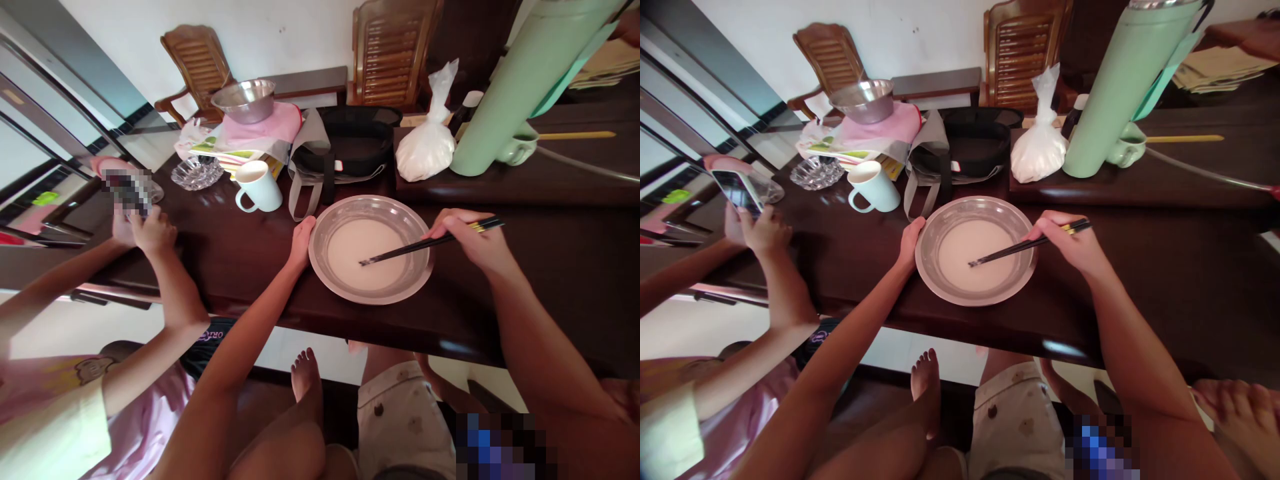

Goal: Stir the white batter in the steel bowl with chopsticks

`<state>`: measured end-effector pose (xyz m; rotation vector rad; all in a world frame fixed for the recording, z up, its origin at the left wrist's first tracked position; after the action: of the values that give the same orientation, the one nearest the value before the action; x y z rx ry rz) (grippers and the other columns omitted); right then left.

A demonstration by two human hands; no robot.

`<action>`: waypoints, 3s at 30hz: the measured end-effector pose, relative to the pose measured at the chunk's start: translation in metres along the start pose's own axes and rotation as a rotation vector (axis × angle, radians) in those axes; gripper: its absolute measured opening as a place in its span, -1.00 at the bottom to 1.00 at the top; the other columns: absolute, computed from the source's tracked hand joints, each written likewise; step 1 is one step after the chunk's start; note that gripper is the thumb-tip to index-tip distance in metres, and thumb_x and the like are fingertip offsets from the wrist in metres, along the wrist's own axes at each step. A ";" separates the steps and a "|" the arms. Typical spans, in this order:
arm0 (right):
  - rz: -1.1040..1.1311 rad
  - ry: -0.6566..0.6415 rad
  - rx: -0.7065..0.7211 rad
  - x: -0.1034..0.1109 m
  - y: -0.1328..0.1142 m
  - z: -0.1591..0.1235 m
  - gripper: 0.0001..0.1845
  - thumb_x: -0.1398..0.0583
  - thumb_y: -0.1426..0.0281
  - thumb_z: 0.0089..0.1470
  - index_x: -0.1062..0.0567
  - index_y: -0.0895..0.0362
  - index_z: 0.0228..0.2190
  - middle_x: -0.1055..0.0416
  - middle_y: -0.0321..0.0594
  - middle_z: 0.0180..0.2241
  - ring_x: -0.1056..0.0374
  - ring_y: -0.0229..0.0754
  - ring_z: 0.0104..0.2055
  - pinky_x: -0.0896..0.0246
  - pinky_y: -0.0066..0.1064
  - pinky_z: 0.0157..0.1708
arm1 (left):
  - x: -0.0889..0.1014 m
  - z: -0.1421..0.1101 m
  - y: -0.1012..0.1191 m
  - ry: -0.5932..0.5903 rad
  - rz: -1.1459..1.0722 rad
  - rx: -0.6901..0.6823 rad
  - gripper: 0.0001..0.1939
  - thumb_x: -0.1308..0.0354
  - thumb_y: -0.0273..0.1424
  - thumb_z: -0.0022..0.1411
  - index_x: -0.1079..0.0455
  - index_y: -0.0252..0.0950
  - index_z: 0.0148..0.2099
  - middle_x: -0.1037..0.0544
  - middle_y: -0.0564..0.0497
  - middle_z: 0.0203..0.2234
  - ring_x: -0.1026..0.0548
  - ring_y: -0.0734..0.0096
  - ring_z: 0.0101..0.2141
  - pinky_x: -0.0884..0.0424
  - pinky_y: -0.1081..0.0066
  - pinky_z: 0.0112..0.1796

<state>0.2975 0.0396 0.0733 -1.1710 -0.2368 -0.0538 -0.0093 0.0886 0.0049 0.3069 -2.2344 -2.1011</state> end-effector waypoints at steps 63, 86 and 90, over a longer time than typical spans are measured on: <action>0.049 -0.021 0.014 -0.004 -0.006 0.001 -0.67 -0.17 0.24 0.20 -0.55 0.03 -0.56 -0.55 -0.26 -0.49 -0.50 -0.12 -0.37 -0.33 -0.23 -0.30 | 0.000 0.004 0.002 -0.020 0.036 -0.072 -0.60 -0.03 -0.48 0.26 -0.09 -0.27 -0.62 -0.11 0.14 -0.64 -0.06 0.53 -0.55 -0.14 0.52 -0.49; -0.043 -0.054 -0.025 -0.007 -0.001 0.002 -0.72 -0.18 0.20 0.20 -0.59 0.04 -0.45 -0.57 -0.26 -0.43 -0.51 -0.16 -0.34 -0.37 -0.31 -0.28 | 0.000 0.004 0.005 -0.013 0.068 -0.083 -0.60 -0.01 -0.49 0.26 -0.05 -0.27 -0.62 -0.08 0.15 -0.66 -0.05 0.54 -0.57 -0.13 0.54 -0.50; -0.137 0.053 0.015 0.005 -0.005 0.003 -0.75 -0.18 0.20 0.20 -0.61 0.00 -0.41 -0.58 -0.25 -0.40 -0.51 -0.14 -0.28 -0.38 -0.27 -0.21 | -0.001 0.005 0.005 -0.027 0.073 -0.092 -0.59 0.00 -0.50 0.26 -0.04 -0.27 -0.63 -0.07 0.15 -0.67 -0.03 0.54 -0.57 -0.12 0.53 -0.50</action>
<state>0.3012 0.0411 0.0797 -1.1357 -0.2699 -0.2029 -0.0100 0.0936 0.0101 0.1900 -2.1202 -2.1742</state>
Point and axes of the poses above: each hand's wrist, its own z-axis towards the middle knuckle, its own x-axis out of the back of the hand, y = z × x, the point moved 9 cm from there along z, towards the middle knuckle
